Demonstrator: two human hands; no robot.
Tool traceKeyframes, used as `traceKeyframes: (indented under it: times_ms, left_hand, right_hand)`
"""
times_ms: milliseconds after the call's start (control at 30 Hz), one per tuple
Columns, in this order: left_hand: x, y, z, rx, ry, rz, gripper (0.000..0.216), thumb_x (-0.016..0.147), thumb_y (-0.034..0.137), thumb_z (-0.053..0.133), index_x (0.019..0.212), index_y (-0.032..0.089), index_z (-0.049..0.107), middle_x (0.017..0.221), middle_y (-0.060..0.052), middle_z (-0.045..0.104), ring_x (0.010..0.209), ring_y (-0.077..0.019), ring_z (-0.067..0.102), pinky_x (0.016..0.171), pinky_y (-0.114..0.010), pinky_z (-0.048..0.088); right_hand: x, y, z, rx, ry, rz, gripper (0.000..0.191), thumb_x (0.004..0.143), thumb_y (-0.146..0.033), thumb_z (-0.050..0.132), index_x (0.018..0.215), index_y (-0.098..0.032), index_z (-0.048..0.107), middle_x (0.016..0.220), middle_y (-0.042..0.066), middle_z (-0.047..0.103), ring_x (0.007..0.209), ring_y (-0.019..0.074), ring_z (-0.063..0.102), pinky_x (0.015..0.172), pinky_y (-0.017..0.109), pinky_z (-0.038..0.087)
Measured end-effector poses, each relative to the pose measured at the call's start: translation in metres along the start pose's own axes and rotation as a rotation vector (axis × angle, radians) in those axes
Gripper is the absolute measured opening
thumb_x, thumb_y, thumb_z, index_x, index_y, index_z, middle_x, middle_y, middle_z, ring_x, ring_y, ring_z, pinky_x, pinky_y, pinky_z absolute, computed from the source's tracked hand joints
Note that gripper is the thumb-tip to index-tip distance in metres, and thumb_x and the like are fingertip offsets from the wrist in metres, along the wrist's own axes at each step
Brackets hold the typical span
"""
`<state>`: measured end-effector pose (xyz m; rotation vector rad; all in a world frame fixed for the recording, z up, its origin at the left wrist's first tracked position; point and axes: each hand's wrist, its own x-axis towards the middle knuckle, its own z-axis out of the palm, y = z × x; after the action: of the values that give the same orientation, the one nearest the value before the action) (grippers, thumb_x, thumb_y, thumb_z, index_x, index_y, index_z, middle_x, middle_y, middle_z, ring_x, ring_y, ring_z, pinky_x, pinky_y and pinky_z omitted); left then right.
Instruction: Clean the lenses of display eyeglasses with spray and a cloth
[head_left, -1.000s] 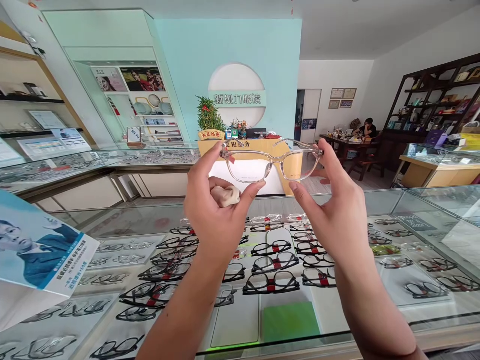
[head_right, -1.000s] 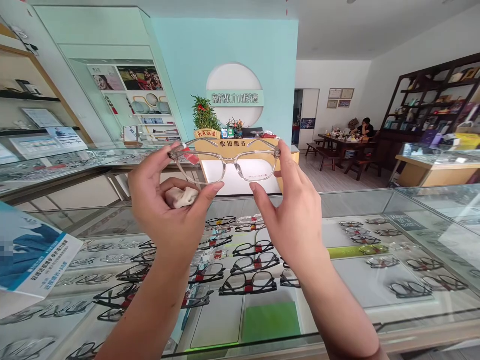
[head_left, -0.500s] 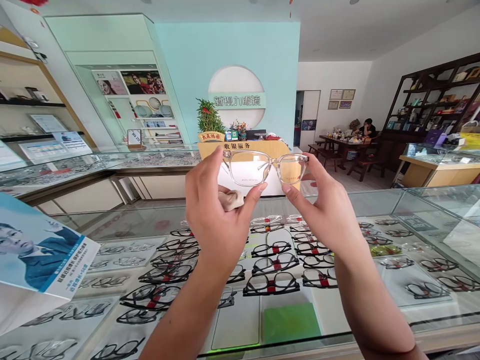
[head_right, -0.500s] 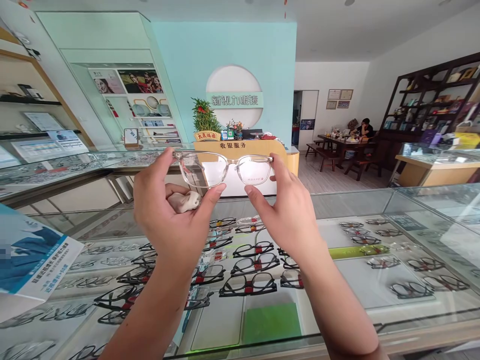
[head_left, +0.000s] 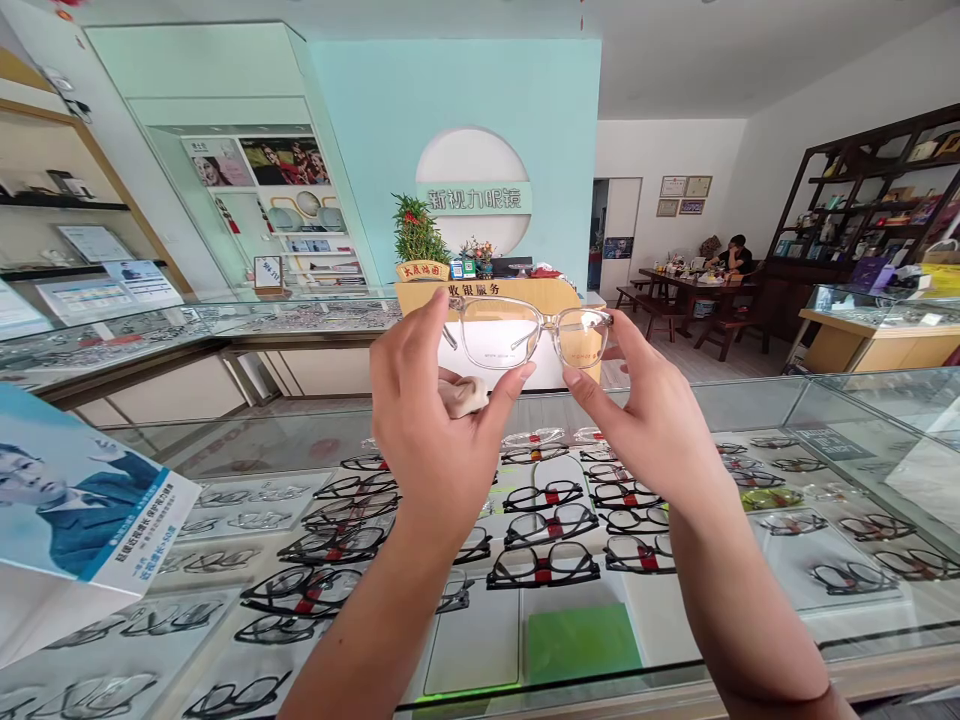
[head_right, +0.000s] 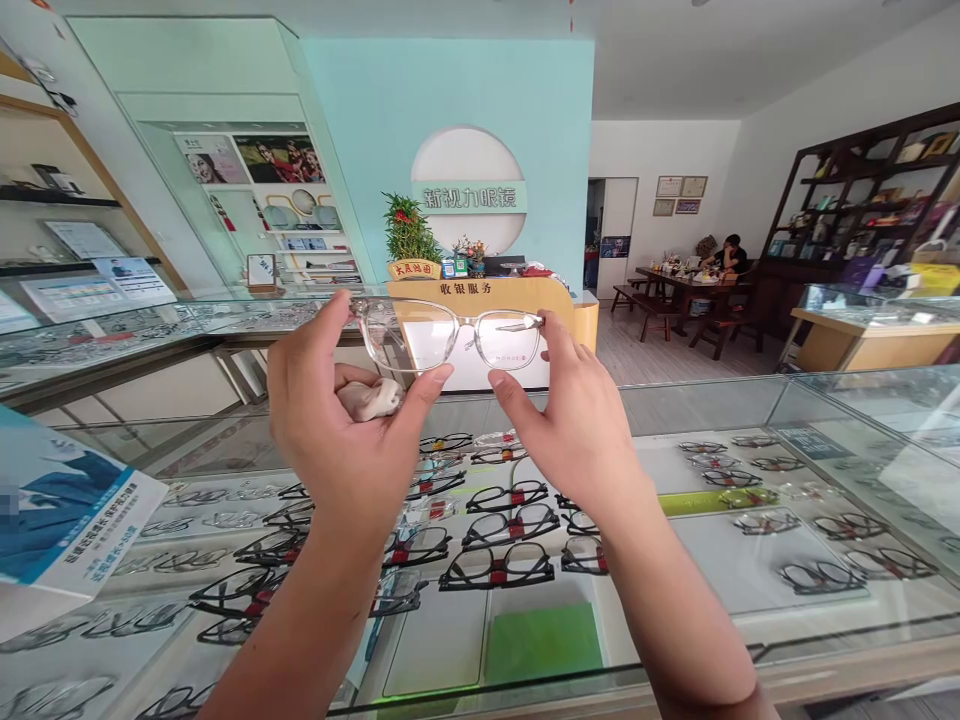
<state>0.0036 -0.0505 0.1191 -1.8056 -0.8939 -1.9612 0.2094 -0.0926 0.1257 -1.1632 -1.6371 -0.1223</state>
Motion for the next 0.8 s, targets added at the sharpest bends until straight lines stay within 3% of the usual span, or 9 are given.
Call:
traceKeyframes:
  times_ms: [133,233,333,567,667,800]
  left_hand:
    - [-0.001,-0.007,0.003,-0.073,-0.064,-0.096,0.080,0.094,0.056,0.093,0.164,0.035,0.060,0.155,-0.013,0.072,0.103,-0.0255,0.077,0.079,-0.040,0.066]
    - [0.000,-0.017,0.009,-0.161,-0.132,-0.160,0.080,0.093,0.056,0.093,0.162,0.032,0.059,0.155,-0.014,0.073,0.091,-0.0185,0.074,0.076,-0.035,0.065]
    - [0.002,-0.025,0.014,-0.238,-0.176,-0.191,0.080,0.093,0.057,0.094,0.159,0.031,0.058,0.153,-0.015,0.073,0.094,-0.0196,0.076,0.079,-0.036,0.066]
    - [0.003,-0.029,0.018,-0.284,-0.186,-0.197,0.079,0.092,0.059,0.094,0.156,0.029,0.057,0.151,-0.017,0.073,0.112,-0.0255,0.080,0.082,-0.036,0.067]
    - [0.002,-0.029,0.020,-0.263,-0.154,-0.193,0.082,0.091,0.063,0.094,0.156,0.028,0.058,0.150,-0.016,0.073,0.110,-0.0249,0.079,0.081,-0.035,0.065]
    - [-0.002,-0.028,0.024,-0.164,-0.027,-0.139,0.087,0.088,0.068,0.094,0.156,0.027,0.059,0.153,-0.016,0.069,0.113,-0.0261,0.078,0.081,-0.036,0.064]
  right_hand:
    - [0.000,-0.004,-0.002,-0.009,0.038,0.028,0.061,0.106,-0.053,0.069,0.161,-0.029,0.058,0.145,0.016,0.080,0.126,0.0383,0.078,0.102,0.062,0.066]
    - [-0.001,-0.006,-0.003,-0.058,0.140,-0.012,0.066,0.103,-0.052,0.075,0.161,-0.028,0.055,0.152,0.018,0.075,0.126,0.0385,0.077,0.102,0.062,0.066]
    - [-0.003,-0.008,-0.002,-0.097,0.210,-0.061,0.066,0.102,-0.051,0.077,0.161,-0.031,0.054,0.153,0.017,0.071,0.122,0.0371,0.076,0.101,0.060,0.066]
    - [-0.004,-0.010,-0.001,-0.126,0.219,-0.096,0.067,0.104,-0.052,0.075,0.164,-0.032,0.052,0.148,0.017,0.070,0.120,0.0369,0.073,0.099,0.060,0.067]
    - [-0.004,-0.006,0.002,-0.074,0.211,-0.095,0.071,0.106,-0.052,0.074,0.169,-0.033,0.049,0.154,0.017,0.068,0.125,0.0376,0.072,0.100,0.060,0.067]
    - [-0.004,0.003,0.009,0.157,0.185,-0.071,0.069,0.112,-0.051,0.067,0.176,-0.038,0.046,0.168,0.014,0.063,0.131,0.0360,0.072,0.107,0.061,0.065]
